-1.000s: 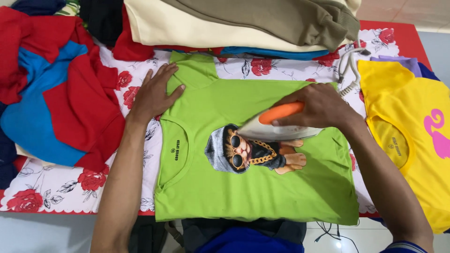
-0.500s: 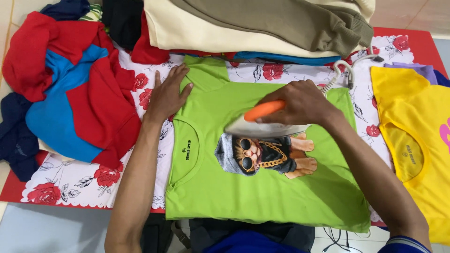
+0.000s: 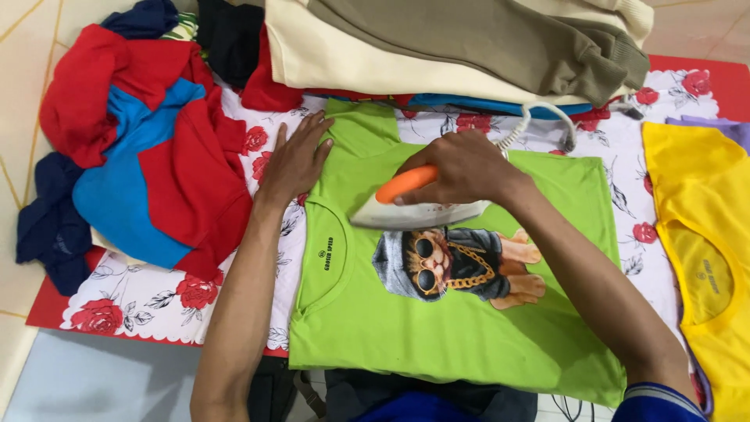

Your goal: Ironing a green t-shirt with a graphic print on a table covered with a floral cloth.

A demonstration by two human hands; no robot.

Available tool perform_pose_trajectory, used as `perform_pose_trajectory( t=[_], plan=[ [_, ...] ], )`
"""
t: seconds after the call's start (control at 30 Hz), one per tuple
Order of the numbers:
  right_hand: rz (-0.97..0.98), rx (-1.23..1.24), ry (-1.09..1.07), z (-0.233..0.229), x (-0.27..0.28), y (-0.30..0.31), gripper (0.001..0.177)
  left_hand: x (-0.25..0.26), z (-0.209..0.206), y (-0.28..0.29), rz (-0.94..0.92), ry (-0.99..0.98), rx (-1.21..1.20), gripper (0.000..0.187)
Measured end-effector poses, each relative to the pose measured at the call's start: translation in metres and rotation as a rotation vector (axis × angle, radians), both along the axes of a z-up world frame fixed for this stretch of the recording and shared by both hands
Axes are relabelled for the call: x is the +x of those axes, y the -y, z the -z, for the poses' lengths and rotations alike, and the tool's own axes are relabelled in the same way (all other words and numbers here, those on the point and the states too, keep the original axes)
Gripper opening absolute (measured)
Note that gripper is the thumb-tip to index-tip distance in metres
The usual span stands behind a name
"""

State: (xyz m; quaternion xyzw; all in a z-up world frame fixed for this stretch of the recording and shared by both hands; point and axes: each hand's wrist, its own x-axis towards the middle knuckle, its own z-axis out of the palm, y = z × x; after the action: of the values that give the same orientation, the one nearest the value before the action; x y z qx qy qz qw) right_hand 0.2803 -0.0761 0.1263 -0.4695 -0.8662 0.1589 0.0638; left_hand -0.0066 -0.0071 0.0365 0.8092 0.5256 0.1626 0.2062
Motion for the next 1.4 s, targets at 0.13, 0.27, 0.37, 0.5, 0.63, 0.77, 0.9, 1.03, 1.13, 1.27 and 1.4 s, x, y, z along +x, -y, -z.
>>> perform_pose_trajectory(
  t=[0.13, 0.27, 0.37, 0.5, 0.63, 0.77, 0.9, 1.03, 1.13, 1.27, 1.4],
  plan=[
    [0.185, 0.100, 0.082, 0.009, -0.030, -0.004, 0.044, -0.017, 0.021, -0.011, 0.036, 0.042, 0.091, 0.045],
    [0.190, 0.187, 0.148, 0.022, -0.041, -0.019, 0.048, -0.019, 0.021, -0.011, 0.048, 0.079, 0.111, 0.044],
    [0.133, 0.139, 0.164, 0.015, -0.050, -0.022, 0.047, -0.016, 0.010, -0.007, 0.039, 0.140, 0.106, 0.043],
    [0.241, 0.191, 0.093, 0.012, -0.068, -0.017, 0.046, -0.020, 0.017, -0.014, 0.021, 0.298, 0.067, 0.045],
    [0.161, 0.152, 0.093, 0.019, -0.063, -0.026, 0.044, -0.020, 0.012, -0.012, 0.026, 0.296, 0.052, 0.047],
    [0.185, 0.135, 0.085, 0.018, -0.069, -0.026, 0.044, -0.018, 0.005, -0.008, 0.022, 0.322, 0.051, 0.049],
    [0.114, 0.107, 0.032, 0.009, -0.066, -0.024, 0.042, -0.021, 0.013, -0.011, 0.041, 0.353, 0.083, 0.045],
    [0.073, 0.025, 0.043, 0.000, -0.053, -0.021, 0.044, -0.020, 0.020, -0.016, 0.140, 0.207, 0.182, 0.038],
    [0.125, 0.003, 0.034, 0.000, -0.037, -0.021, 0.047, -0.015, 0.012, -0.006, 0.192, 0.127, 0.175, 0.032],
    [0.253, 0.025, 0.036, 0.006, 0.006, -0.021, 0.046, -0.014, 0.012, -0.008, 0.197, 0.052, 0.146, 0.038],
    [0.395, -0.009, 0.092, 0.010, 0.065, -0.017, 0.048, -0.016, 0.017, -0.010, 0.193, 0.033, 0.152, 0.040]
  ],
)
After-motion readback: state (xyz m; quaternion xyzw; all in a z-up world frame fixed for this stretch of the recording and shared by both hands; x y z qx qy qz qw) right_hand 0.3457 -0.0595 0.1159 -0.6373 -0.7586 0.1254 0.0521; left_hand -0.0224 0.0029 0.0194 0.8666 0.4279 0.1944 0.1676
